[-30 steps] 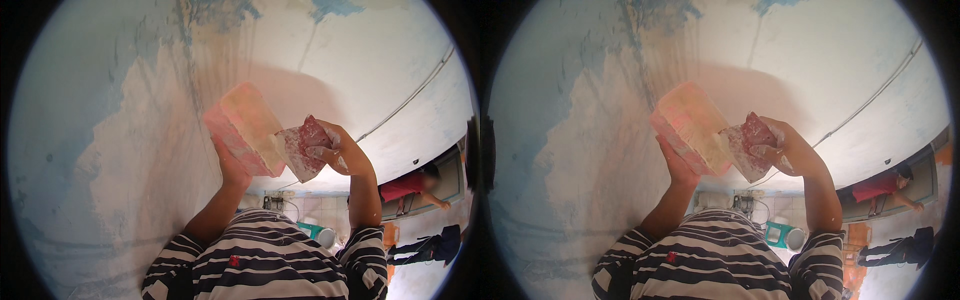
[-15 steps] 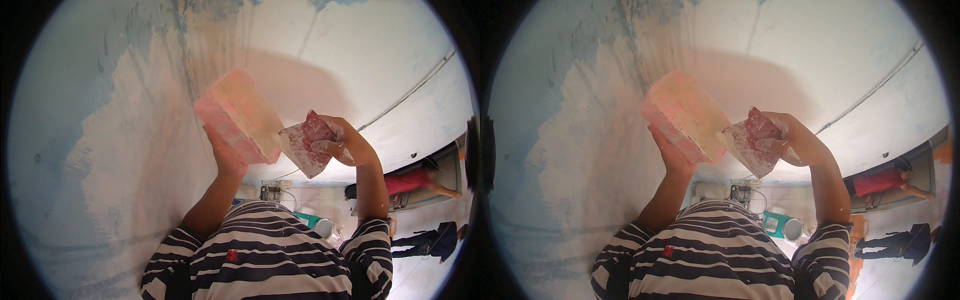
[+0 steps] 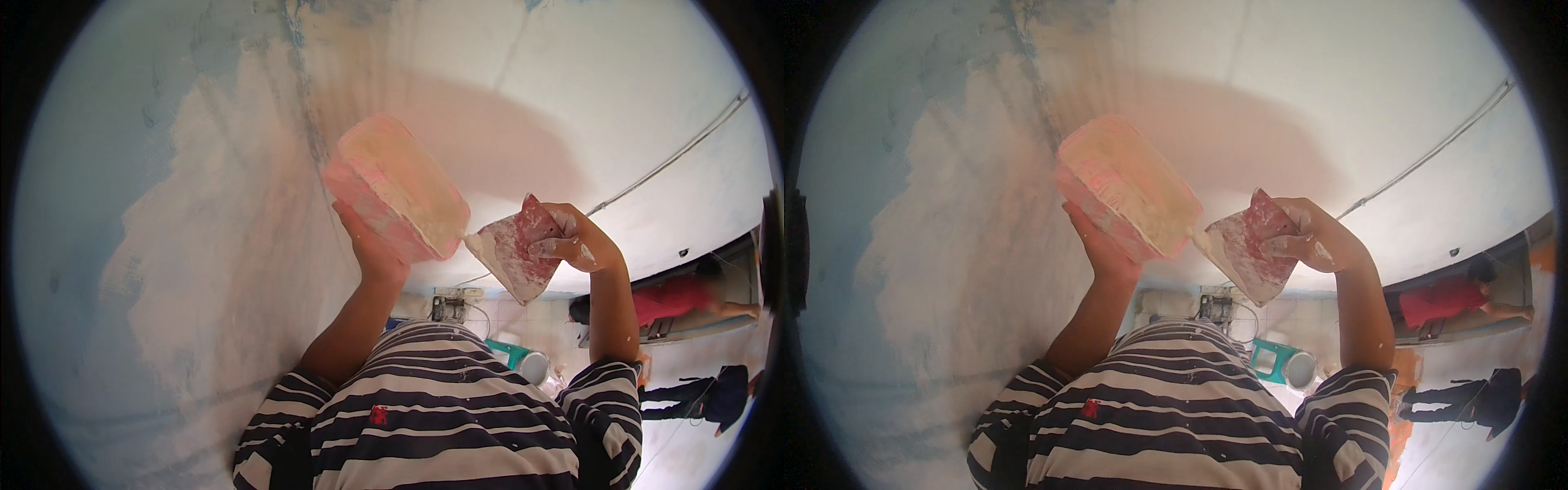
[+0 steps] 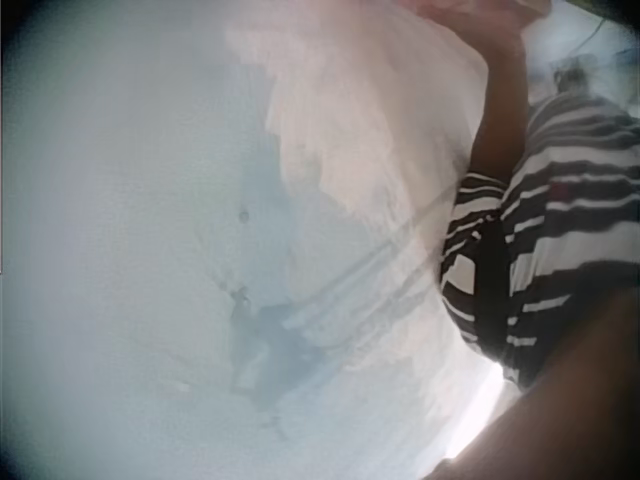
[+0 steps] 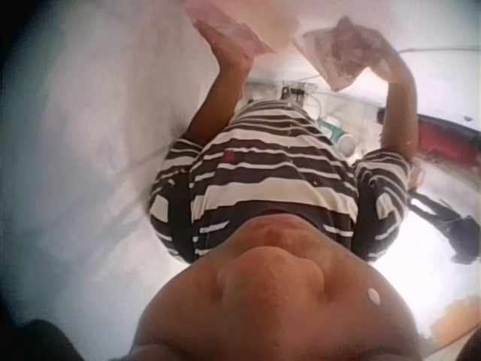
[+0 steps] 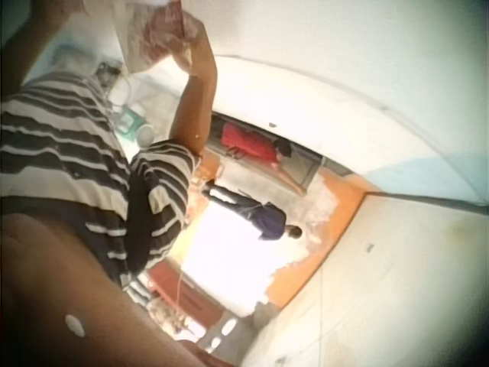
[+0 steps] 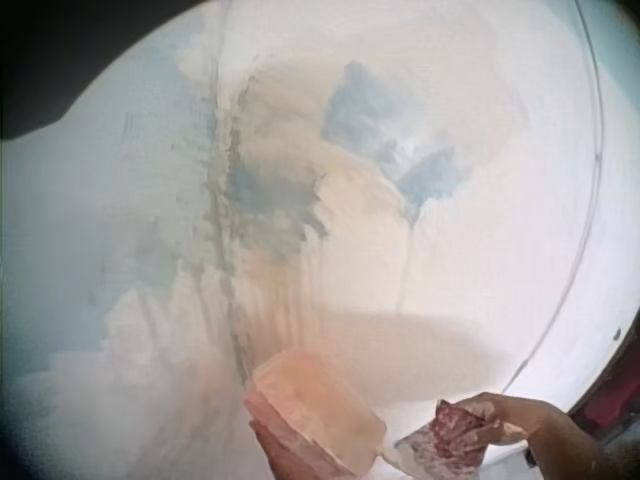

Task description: The person applies plaster to a wall using a putty knife and a pink container. The person repeatedly scoops the plaster from the container and spreads it onto the wall surface.

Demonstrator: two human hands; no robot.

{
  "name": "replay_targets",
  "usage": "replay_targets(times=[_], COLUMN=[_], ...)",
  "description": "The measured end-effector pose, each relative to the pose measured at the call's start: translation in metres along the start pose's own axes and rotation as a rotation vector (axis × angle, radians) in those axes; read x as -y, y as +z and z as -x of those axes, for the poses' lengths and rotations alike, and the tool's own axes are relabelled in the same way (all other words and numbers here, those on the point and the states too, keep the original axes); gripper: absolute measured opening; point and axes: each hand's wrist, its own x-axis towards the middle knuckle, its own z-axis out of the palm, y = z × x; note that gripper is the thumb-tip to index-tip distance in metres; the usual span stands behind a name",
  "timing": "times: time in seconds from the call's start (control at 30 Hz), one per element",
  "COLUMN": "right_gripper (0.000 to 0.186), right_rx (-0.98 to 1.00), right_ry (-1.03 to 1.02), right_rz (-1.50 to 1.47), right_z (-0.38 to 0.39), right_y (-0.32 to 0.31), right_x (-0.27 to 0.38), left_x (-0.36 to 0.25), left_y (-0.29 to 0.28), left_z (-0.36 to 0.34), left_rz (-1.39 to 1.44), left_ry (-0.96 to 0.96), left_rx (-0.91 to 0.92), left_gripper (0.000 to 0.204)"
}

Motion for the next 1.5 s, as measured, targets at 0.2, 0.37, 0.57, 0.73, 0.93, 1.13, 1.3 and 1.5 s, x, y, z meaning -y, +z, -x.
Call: replay_targets(times=[0.2,0.37,0.57,0.73,0.93,1.13,1.3,1.5], right_gripper=[0.034,0.033,0.023,0.026,0.055,0.058,0.049,0.045], right_rx=[-0.073,-0.228,-0.678,-1.028,-1.288,-1.375,-1.345,-1.207], right_ry=[0.066,-0.103,-0.553,-0.874,-1.207,-1.245,-1.284,-1.053], right_rz=[-0.046,-0.241,0.106,0.251,1.305,1.643,1.744,2.017], right_z=[0.004,-0.002,0.013,0.008,-0.044,-0.080,-0.109,-0.118], right_y=[0.007,0.017,0.013,-0.003,-0.039,-0.037,-0.049,-0.058], right_x=[-0.005,-0.025,0.029,0.113,0.189,0.228,0.242,0.212], left_x=[0.000,0.007,0.009,0.005,0.010,0.021,0.026,0.020], left_y=[-0.006,-0.019,0.003,-0.001,0.008,-0.023,-0.033,-0.018], left_z=[-0.007,-0.011,-0.009,-0.030,-0.041,-0.046,-0.047,-0.034], left_rz=[0.012,-0.002,0.006,0.179,0.209,0.298,0.306,0.243], left_ry=[0.044,-0.029,-0.059,-0.132,-0.250,-0.313,-0.304,-0.242], left_rx=[0.027,-0.001,0.101,0.209,0.058,0.154,0.147,0.169], left_gripper=[0.076,0.082,0.080,0.079,0.061,0.068,0.071,0.073])
